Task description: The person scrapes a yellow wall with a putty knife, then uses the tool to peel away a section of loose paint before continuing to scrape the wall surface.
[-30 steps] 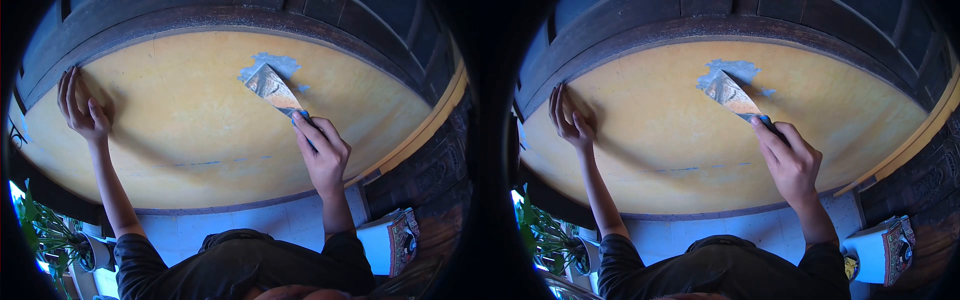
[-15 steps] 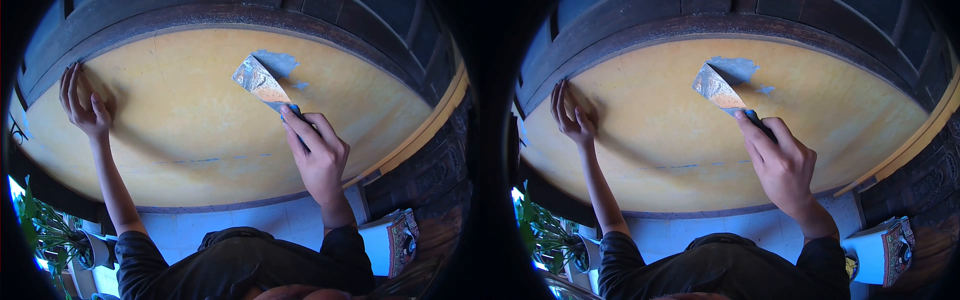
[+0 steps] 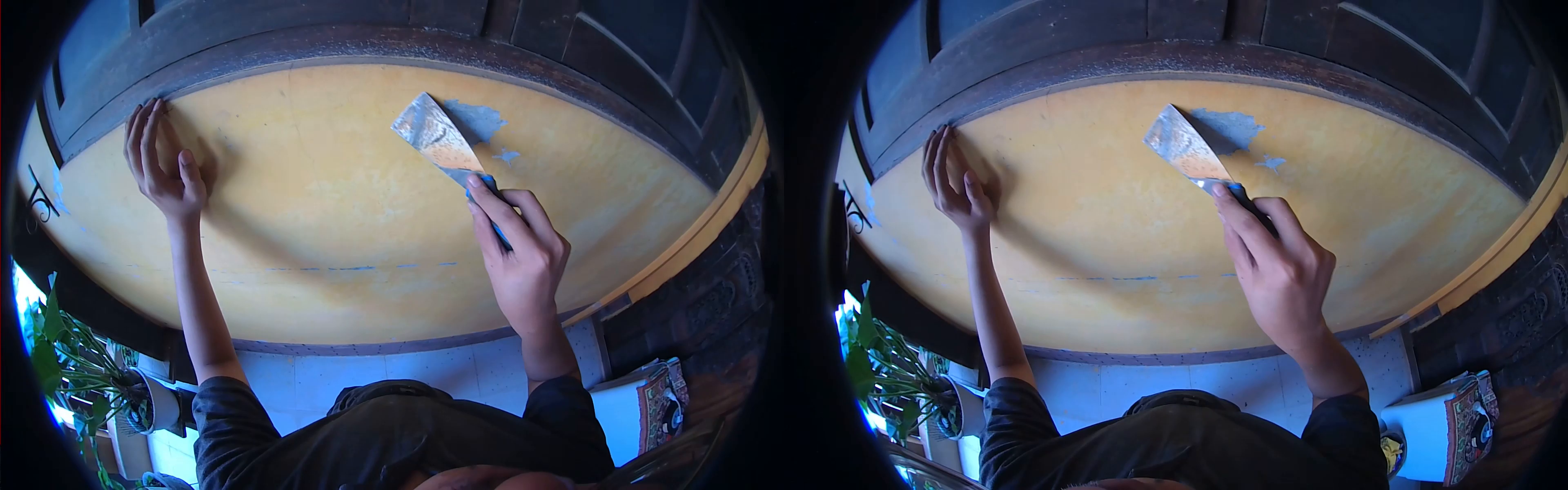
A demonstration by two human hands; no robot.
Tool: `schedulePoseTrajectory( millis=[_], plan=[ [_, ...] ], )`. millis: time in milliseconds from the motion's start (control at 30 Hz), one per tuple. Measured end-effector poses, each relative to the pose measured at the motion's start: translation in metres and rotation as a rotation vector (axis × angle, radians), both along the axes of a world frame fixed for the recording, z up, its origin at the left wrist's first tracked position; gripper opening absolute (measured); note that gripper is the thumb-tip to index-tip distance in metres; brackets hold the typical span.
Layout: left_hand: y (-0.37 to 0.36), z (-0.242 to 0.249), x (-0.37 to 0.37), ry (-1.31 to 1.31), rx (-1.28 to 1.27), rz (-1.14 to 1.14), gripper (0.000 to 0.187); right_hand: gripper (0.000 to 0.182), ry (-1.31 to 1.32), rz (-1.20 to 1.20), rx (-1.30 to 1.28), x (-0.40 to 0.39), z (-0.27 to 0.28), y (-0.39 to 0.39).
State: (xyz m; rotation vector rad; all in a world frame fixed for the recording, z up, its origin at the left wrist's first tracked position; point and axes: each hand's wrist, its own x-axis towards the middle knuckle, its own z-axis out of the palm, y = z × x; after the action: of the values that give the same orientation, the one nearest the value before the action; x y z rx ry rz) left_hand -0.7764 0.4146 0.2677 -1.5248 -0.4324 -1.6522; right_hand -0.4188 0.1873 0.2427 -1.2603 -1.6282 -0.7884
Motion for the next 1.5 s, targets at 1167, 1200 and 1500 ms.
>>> schedulePoseTrajectory(
  millis=[1167, 1200, 1500],
  plan=[
    [-0.001, 0.000, -0.003, 0.016, 0.001, 0.080, 0.052, 0.035, 0.334, -0.087, 0.161, 0.032, -0.050, -0.015],
    [-0.002, 0.000, -0.002, 0.011, -0.005, 0.079, 0.051, 0.035, 0.344, -0.089, 0.160, 0.033, -0.054, -0.014],
    [-0.003, 0.000, 0.000, 0.022, 0.010, 0.083, 0.052, 0.033, 0.340, -0.063, 0.201, 0.038, -0.044, -0.010]
  ],
)
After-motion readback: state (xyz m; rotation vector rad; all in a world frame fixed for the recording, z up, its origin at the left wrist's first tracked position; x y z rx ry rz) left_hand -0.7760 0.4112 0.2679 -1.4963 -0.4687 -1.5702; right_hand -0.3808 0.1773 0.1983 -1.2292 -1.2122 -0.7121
